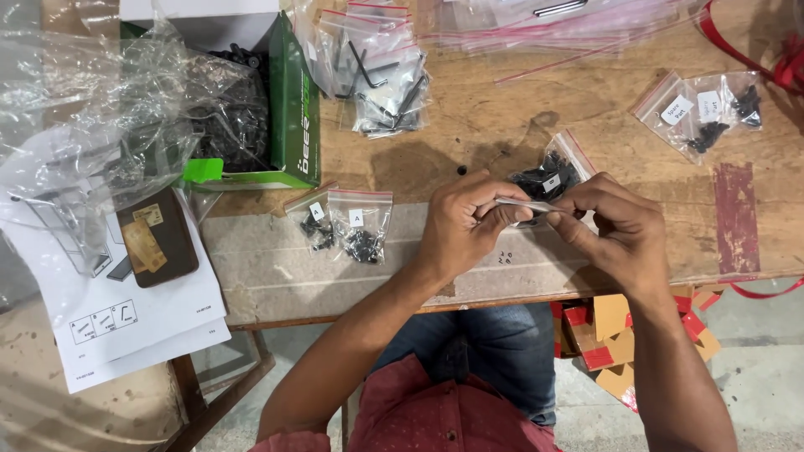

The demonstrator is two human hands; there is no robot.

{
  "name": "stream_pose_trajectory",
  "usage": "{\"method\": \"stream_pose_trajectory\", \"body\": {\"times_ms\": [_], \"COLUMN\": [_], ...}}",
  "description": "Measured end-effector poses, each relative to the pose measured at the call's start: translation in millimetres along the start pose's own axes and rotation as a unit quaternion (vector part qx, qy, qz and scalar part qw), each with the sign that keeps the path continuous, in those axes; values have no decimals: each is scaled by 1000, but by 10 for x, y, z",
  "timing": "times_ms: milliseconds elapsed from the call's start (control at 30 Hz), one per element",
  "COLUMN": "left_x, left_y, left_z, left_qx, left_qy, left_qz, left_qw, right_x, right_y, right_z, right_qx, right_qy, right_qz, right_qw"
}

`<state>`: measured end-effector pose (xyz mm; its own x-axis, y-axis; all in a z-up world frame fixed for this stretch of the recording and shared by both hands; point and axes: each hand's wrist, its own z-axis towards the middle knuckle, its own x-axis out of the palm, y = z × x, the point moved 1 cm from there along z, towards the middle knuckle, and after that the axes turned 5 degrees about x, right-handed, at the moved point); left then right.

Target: Organizing and inspecting various small hardware components and assembly parts from plastic bags on a workbench.

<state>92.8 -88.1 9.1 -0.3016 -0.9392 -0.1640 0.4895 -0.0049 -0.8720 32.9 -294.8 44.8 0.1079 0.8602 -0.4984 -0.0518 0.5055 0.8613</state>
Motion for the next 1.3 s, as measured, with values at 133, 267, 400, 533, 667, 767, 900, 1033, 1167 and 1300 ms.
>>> {"method": "stream_pose_trajectory", "body": {"times_ms": [133,267,400,533,667,767,900,1033,1167,1300], "left_x": [-3,16,39,-37,-79,-53,-64,-99,-104,-127], "left_y": [-4,22,112,-27,-67,-34,-60,-32,-98,-161], "left_z": [5,5,-38,-21,3,-3,-16,-58,-17,17], "left_qx": [6,15,58,45,41,33,21,42,37,-8], "left_qy": [-7,-14,-25,-26,-19,-4,12,-6,-2,-3], "left_qz": [-2,-10,-37,35,-5,0,4,-29,-4,-32], "left_qw": [1000,1000,997,998,999,999,1000,999,999,999], "right_x": [18,42,97,167,185,197,252,296,293,318], "right_y": [-3,-1,130,75,105,47,-56,134,153,107], "right_z": [4,16,49,41,60,52,38,44,-2,-46], "right_qx": [-27,-29,-98,-102,-61,-89,-99,-129,-115,-104], "right_qy": [-7,-13,12,14,8,14,-5,14,7,-36], "right_qz": [-15,-19,7,3,-9,6,19,-9,-16,-35], "right_qw": [1000,999,995,995,998,996,995,991,993,993]}}
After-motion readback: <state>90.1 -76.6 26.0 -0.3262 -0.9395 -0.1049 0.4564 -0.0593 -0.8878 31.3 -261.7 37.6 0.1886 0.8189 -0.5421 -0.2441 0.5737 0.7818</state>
